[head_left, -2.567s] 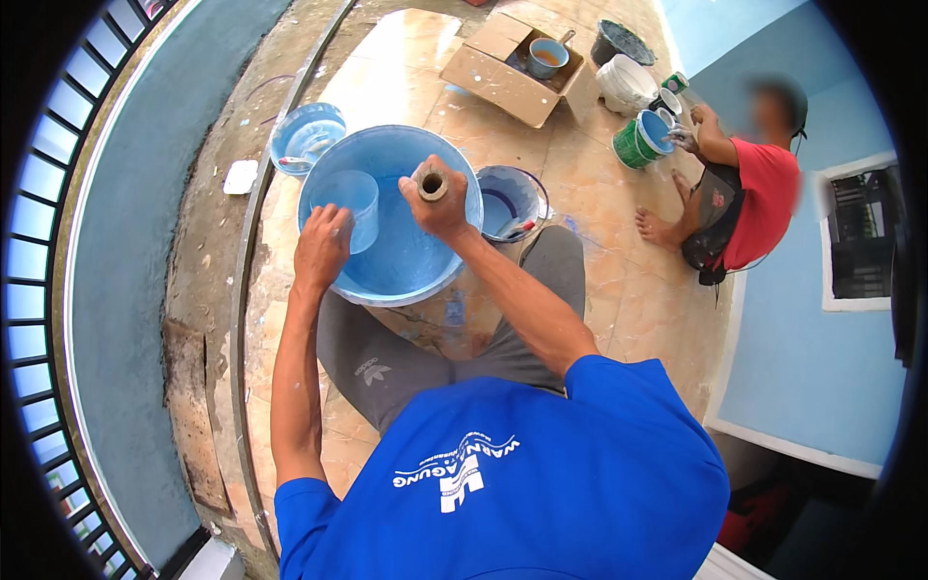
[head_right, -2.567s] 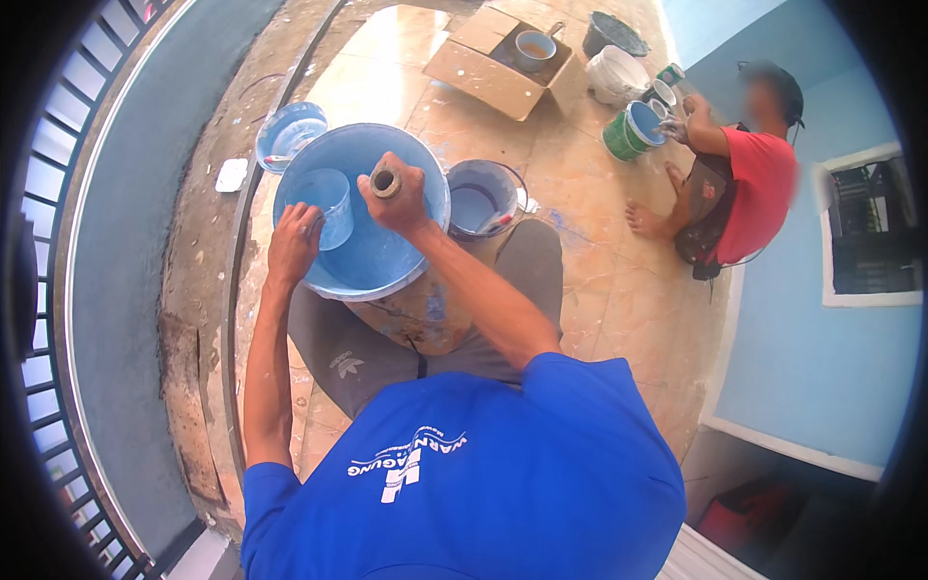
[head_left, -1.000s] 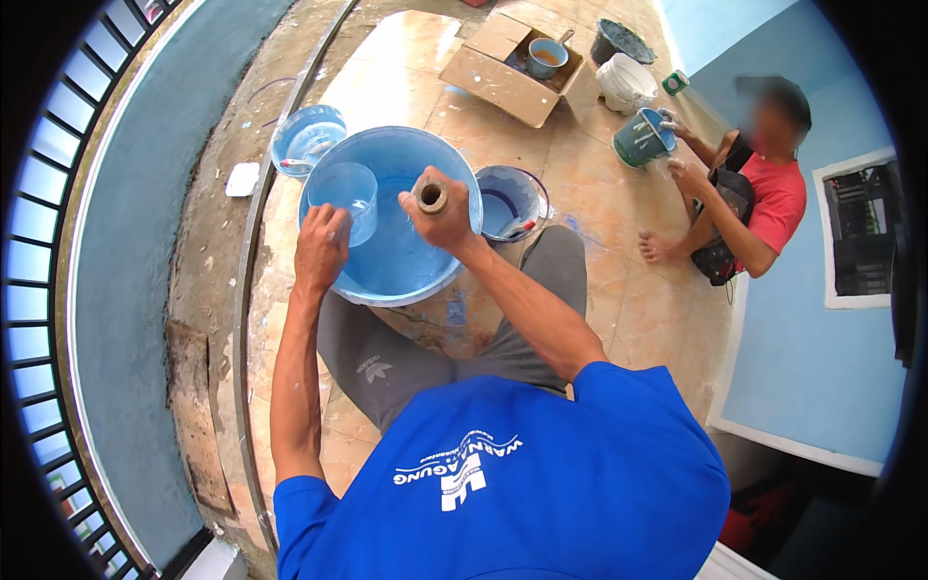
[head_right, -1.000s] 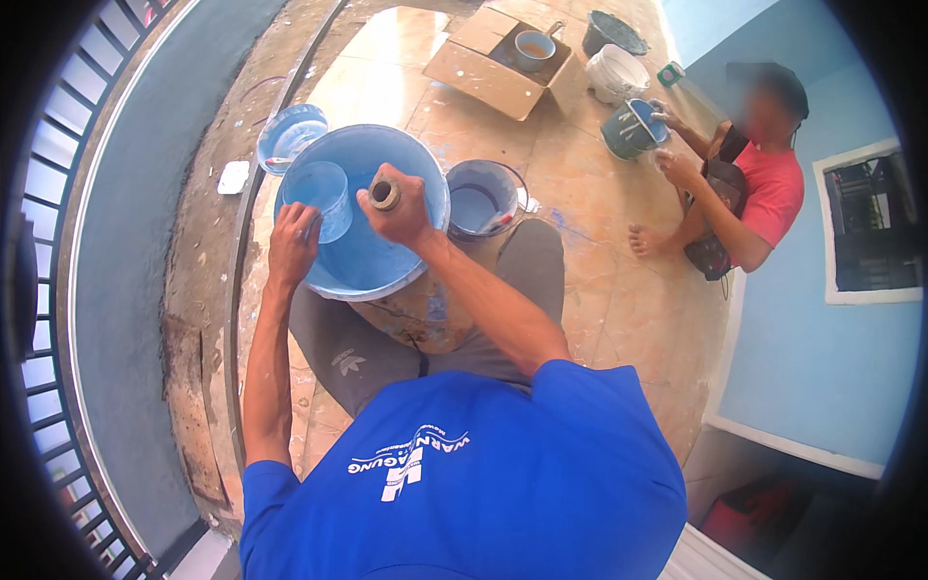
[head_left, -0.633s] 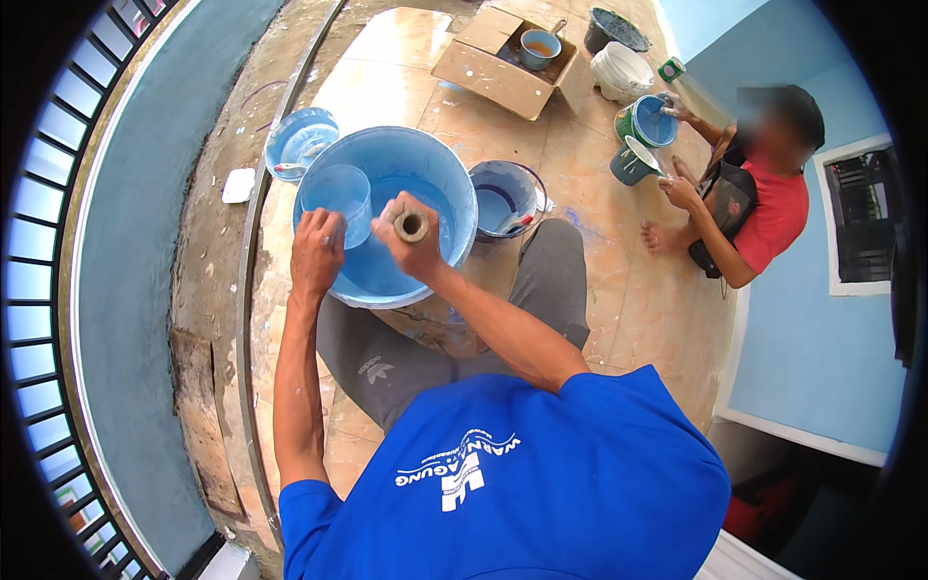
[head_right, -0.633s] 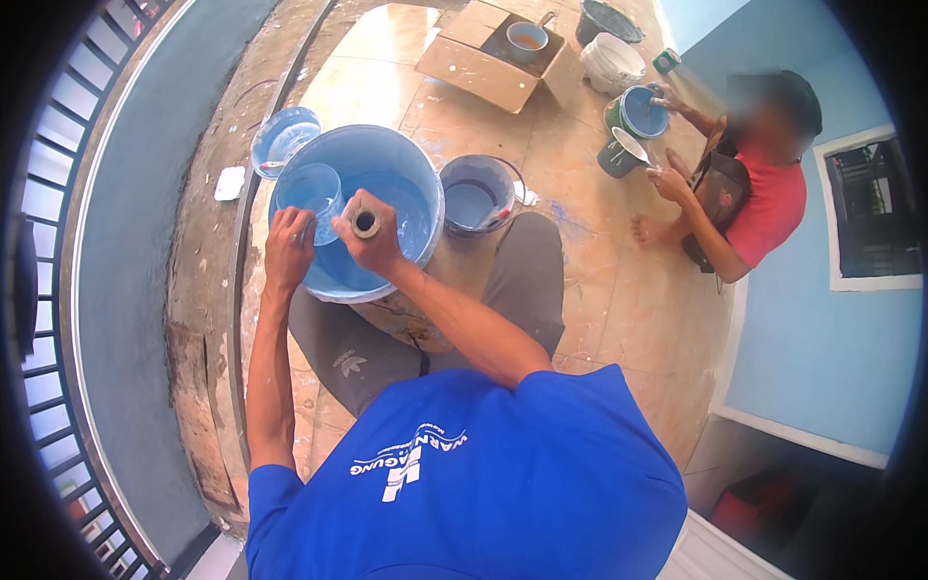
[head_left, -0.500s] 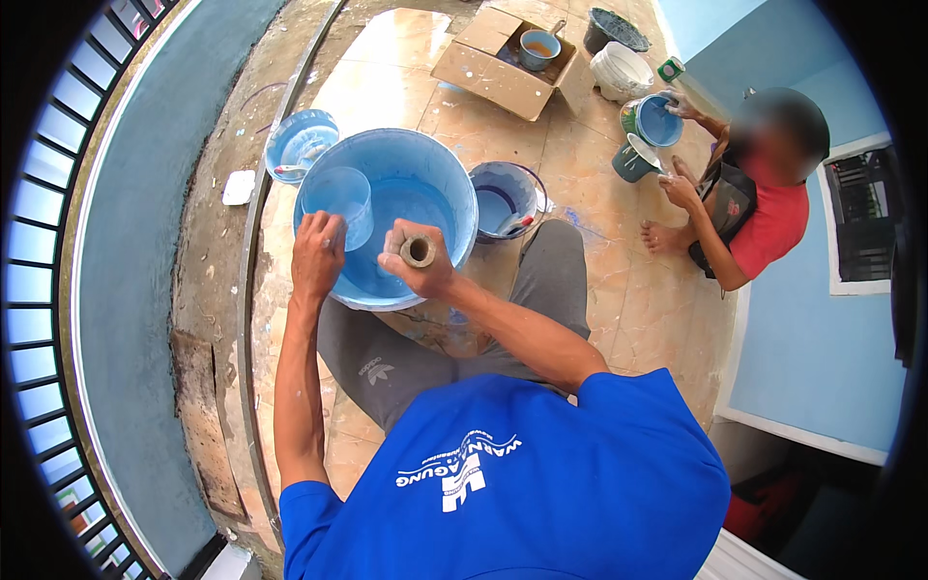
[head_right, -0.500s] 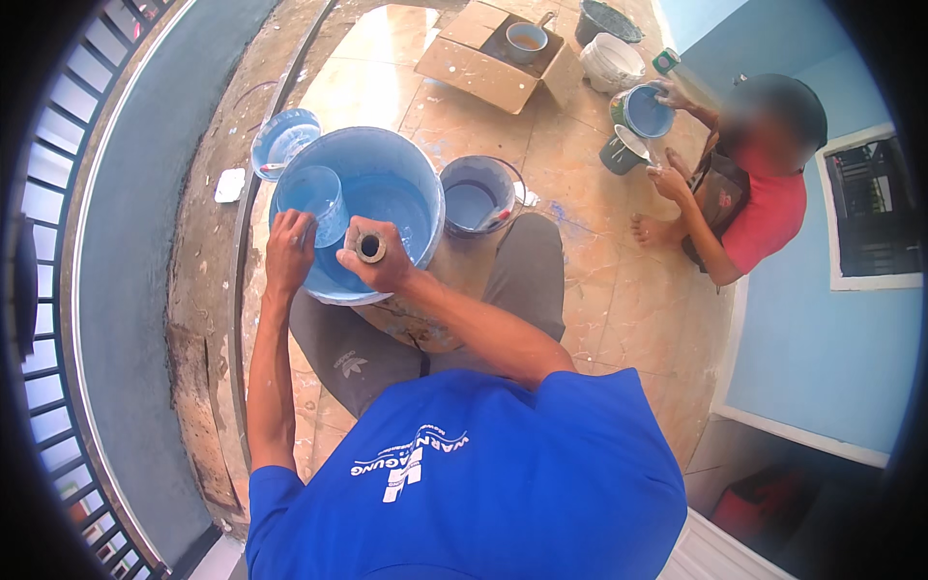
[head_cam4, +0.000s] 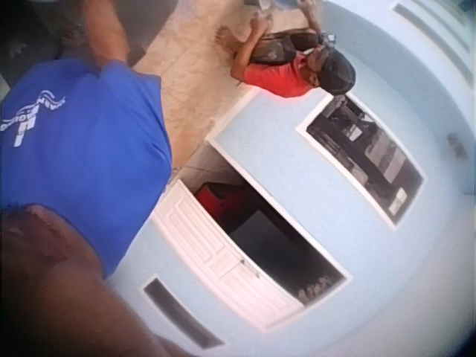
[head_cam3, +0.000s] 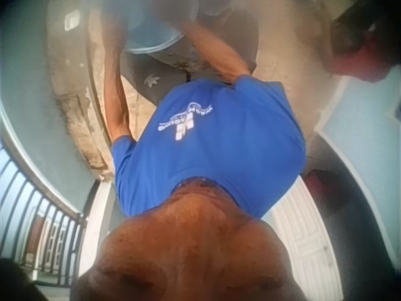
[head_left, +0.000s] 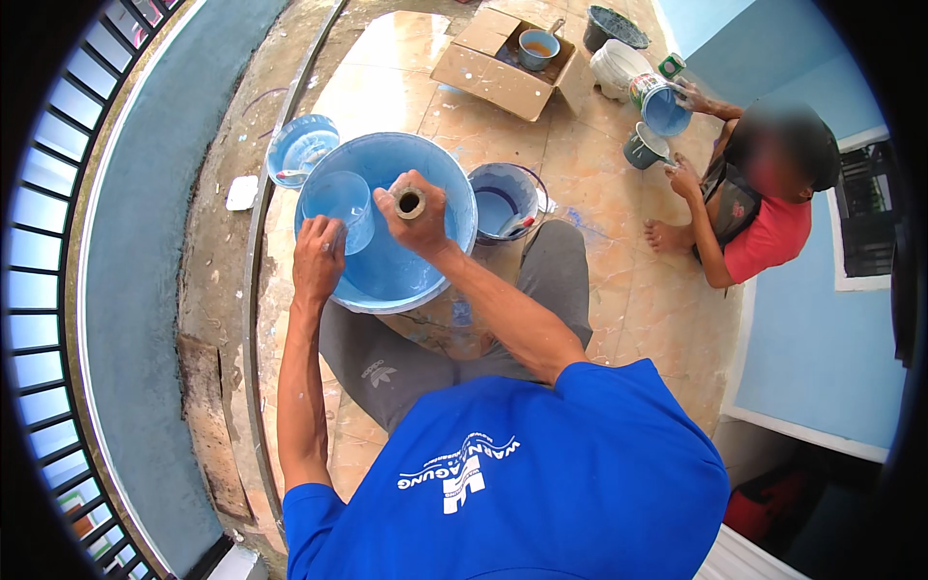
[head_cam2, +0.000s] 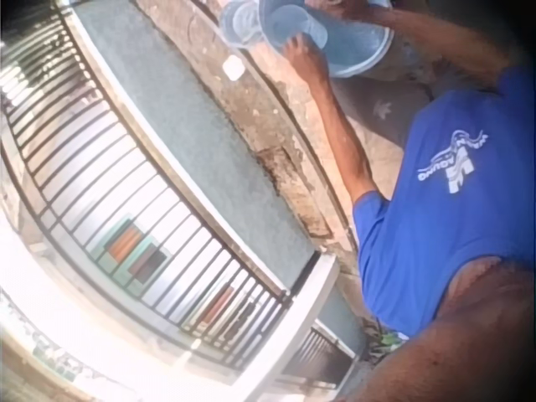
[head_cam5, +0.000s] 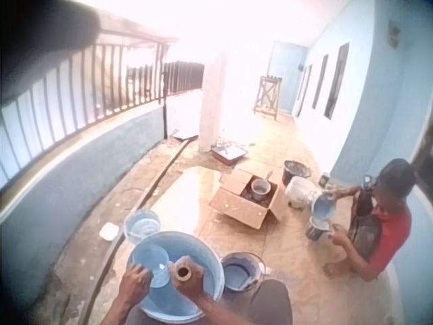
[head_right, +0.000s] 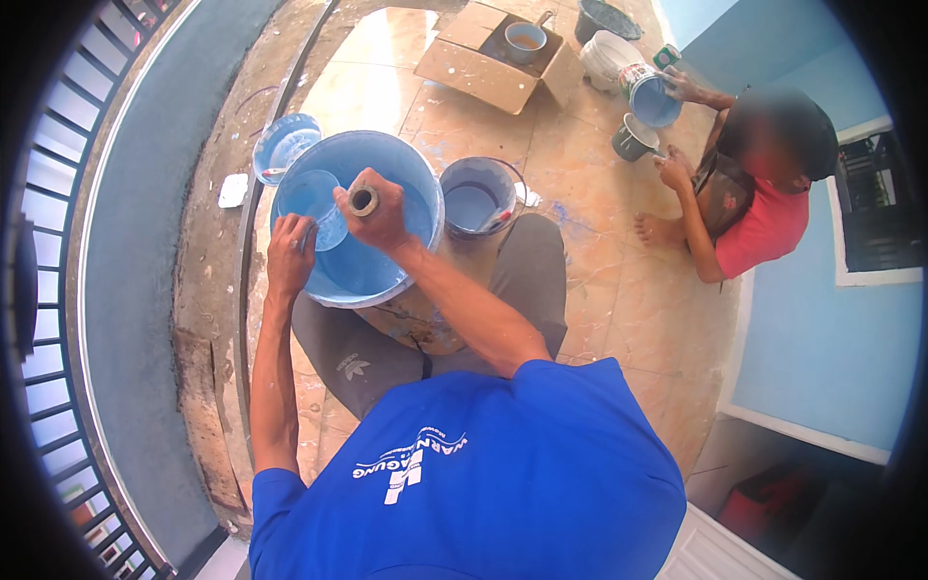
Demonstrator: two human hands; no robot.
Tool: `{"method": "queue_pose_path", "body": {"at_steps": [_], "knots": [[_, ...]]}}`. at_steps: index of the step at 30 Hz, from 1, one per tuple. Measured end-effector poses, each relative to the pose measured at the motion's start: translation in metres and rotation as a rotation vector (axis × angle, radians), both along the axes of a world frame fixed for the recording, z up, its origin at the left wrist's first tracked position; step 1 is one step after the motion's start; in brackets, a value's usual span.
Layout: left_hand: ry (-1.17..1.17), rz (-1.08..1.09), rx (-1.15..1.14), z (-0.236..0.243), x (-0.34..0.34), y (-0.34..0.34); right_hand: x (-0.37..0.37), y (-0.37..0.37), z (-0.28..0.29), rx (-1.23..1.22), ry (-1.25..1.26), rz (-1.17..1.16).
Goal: The person pours water from a plastic cup into a large bucket containing blue liquid and stirs the mixture using a cylindrical tool. Another person in the background is also seen mixing paint in a separate bucket.
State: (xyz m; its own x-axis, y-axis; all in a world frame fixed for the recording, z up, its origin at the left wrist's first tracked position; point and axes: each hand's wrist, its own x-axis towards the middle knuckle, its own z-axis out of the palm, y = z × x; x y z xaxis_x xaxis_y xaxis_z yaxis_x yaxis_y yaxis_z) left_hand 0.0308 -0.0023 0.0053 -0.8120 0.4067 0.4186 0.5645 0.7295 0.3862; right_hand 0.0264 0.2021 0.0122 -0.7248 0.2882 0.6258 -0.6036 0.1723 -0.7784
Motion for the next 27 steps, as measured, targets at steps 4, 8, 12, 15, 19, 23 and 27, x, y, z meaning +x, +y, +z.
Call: {"method": "queue_pose_path", "body": {"at_steps": [4, 8, 12, 15, 19, 23, 27], "knots": [[0.005, 0.002, -0.009, 0.0, -0.001, 0.0, 0.008, -0.027, -0.007, -0.116, -0.081, 0.011], [-0.003, 0.002, -0.009, -0.002, 0.0, -0.001, 0.038, -0.016, -0.006, -0.007, -0.144, 0.263], [0.004, -0.002, -0.008, -0.004, 0.0, -0.002, 0.067, 0.003, 0.009, 0.134, -0.258, 0.416], [0.0, -0.007, -0.006, -0.002, 0.0, -0.001, 0.074, 0.019, 0.016, 0.191, -0.283, 0.397], [0.001, -0.002, 0.004, -0.001, 0.001, 0.0, 0.05, 0.031, 0.01, 0.205, -0.152, 0.193], [-0.003, -0.003, 0.007, 0.0, 0.0, -0.002, 0.011, 0.03, 0.009, 0.138, -0.002, 0.007], [-0.003, -0.003, 0.004, 0.0, 0.006, -0.002, -0.006, 0.003, 0.0, -0.124, -0.088, -0.068]]}}
